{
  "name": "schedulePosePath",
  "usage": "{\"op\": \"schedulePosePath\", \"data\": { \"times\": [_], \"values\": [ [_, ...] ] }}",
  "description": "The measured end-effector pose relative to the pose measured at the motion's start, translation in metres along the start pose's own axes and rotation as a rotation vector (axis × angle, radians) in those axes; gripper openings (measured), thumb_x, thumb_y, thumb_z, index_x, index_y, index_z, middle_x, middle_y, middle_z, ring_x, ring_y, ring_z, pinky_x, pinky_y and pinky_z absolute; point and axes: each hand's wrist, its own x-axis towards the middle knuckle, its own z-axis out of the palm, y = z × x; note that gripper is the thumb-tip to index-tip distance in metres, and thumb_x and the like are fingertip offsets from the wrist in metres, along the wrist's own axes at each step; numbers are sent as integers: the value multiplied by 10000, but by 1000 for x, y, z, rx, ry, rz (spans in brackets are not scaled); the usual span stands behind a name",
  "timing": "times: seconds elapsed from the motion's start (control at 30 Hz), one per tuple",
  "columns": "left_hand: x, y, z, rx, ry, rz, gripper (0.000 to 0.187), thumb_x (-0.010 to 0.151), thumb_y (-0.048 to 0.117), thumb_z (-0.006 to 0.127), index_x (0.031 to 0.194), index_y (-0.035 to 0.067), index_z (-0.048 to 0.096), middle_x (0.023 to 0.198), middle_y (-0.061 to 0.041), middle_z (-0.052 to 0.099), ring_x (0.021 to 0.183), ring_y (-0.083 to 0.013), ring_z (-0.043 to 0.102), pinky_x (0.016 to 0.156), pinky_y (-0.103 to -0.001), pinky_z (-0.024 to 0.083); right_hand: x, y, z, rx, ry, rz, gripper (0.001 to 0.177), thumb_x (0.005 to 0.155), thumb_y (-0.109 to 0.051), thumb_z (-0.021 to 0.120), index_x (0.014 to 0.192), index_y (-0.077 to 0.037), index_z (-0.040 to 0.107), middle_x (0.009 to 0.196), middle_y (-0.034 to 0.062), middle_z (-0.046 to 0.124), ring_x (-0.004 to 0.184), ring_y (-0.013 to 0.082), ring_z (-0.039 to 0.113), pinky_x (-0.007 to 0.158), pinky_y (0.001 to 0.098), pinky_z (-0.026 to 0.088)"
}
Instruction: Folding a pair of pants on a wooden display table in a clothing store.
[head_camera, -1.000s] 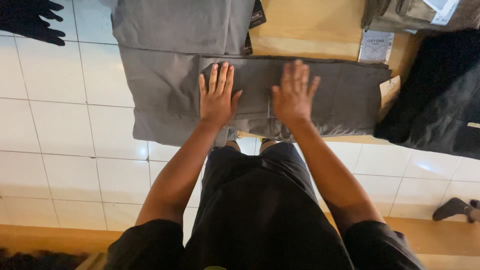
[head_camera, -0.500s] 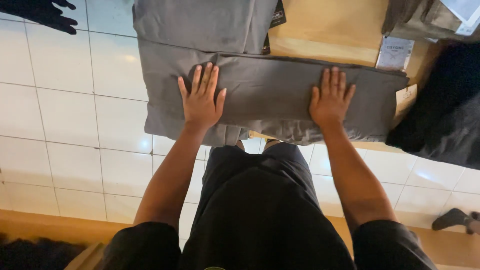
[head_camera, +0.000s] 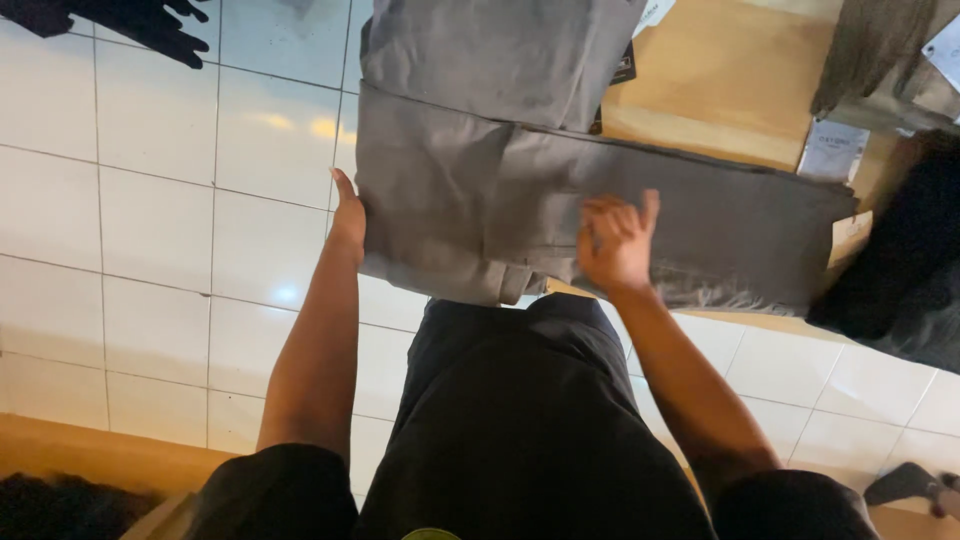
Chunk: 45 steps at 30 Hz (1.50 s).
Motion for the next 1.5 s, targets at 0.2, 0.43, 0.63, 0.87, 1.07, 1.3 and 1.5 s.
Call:
{"op": "schedulePosePath", "data": {
  "times": [0.2,0.43,0.63,0.87,1.07,1.3,1.5],
  "values": [
    [-16,27,-9,-260,-167,153,654,1064,550,439,1597,181,360,1657,-153,333,1555,-359,256,1256,-564,119,65,-112,14,38,-254,-42,659,910,-365,683,1508,-132,532,1590,127,442,1445,339,433,1150,527,329],
    [-88,48,12,-723,385,698,362,964,213,760,1243,2,667,1243,-223,675,1201,-307,621,1090,-481,440,66,-114,17,-3,-302,-14,590,1003,-406,567,1531,-148,514,1632,84,400,1506,286,353,1175,544,295],
    [-118,40,8,-566,677,1022,341,943,288,833,1080,27,661,1001,-130,611,965,-190,626,971,-386,526,67,-106,9,138,-463,78,619,998,-408,575,1568,-200,456,1661,55,355,1530,285,307,1187,609,259],
    [-145,9,90,512,1046,2235,246,806,61,813,1045,111,783,1100,-133,721,1020,-349,707,931,-549,564,94,-99,-53,1110,-193,656,500,1078,-500,396,1335,-130,613,1277,123,700,1219,306,655,1123,541,259],
    [-231,36,149,425,-74,2181,210,932,395,694,956,187,707,1145,-73,641,1163,-294,584,1059,-581,327,93,-43,-160,1733,69,1032,1006,756,-839,352,1359,-75,609,1252,244,691,1115,439,717,1042,577,550],
    [-191,41,141,304,42,1514,182,1000,188,641,1163,117,678,1117,-76,685,1057,-317,674,930,-453,517,-28,93,-117,894,-121,1206,781,979,-758,621,1384,-90,617,1410,268,550,1311,434,543,1131,568,402],
    [-109,34,145,357,62,1128,392,1082,320,564,1381,66,566,1176,-206,684,978,-419,718,805,-492,626,-77,110,-97,623,2,1262,789,1028,-762,575,1133,5,725,1058,231,721,1089,391,668,957,521,493]
  ]
}}
